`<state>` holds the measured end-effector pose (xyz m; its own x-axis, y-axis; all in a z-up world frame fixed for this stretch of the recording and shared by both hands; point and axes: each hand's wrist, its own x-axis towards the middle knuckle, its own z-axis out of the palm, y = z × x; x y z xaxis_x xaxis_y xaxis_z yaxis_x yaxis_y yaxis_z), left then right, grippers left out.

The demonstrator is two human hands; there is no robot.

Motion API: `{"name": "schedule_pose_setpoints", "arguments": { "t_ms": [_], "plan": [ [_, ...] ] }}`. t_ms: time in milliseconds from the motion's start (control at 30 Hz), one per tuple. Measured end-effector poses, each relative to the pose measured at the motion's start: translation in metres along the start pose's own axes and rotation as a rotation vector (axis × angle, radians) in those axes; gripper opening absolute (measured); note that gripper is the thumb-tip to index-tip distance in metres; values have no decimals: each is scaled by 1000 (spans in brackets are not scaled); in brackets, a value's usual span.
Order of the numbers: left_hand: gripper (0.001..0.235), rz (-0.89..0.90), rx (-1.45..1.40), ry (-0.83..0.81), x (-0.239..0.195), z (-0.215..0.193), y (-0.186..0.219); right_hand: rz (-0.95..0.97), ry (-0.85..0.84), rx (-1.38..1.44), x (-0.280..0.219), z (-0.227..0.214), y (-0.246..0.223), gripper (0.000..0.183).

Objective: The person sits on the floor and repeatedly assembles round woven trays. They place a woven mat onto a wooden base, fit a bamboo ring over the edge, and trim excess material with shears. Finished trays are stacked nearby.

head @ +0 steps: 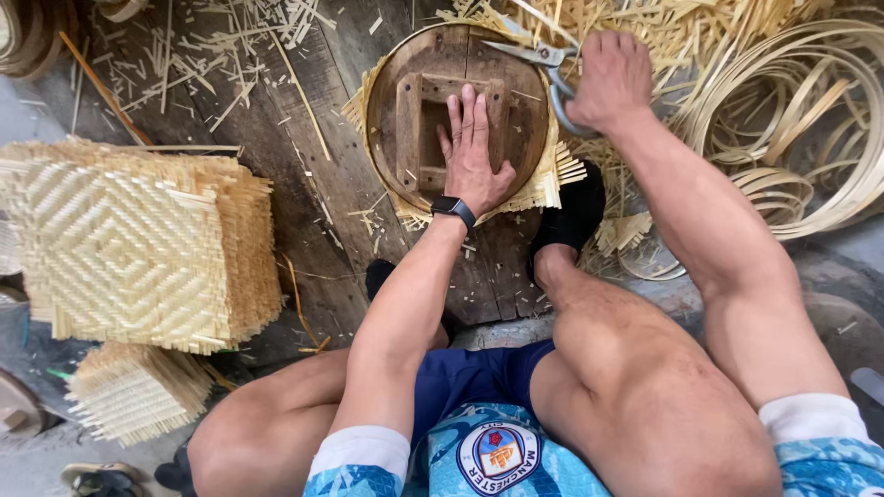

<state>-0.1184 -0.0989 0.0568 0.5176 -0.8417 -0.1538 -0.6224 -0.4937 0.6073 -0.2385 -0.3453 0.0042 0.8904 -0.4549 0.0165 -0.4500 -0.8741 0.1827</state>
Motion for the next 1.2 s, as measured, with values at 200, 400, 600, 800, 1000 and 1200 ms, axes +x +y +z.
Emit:
{"name": "schedule_pose_setpoints", "arguments": {
  "t_ms": [200,400,600,800,1000,1200],
  "plan": [
    [120,144,-1,-176,-14,-22,-17,134,-725,363,-30,-6,28,37],
    [120,166,8,-190,-15,-27,-20,-24,92,23,-7,6,-4,57],
    [113,231,254,-363,-15,-55,-13,163,-852,383,-15,-23,19,45],
    [113,-793,-117,-23,28,-10,24,68,-400,316,-21,-31,25,69],
    [106,-333,293,-59,11,11,23,0,-472,223,5,-22,-20,64],
    [109,-112,300,-239,-12,-4,9,55,-759,342,-20,-26,19,40]
  ]
}}
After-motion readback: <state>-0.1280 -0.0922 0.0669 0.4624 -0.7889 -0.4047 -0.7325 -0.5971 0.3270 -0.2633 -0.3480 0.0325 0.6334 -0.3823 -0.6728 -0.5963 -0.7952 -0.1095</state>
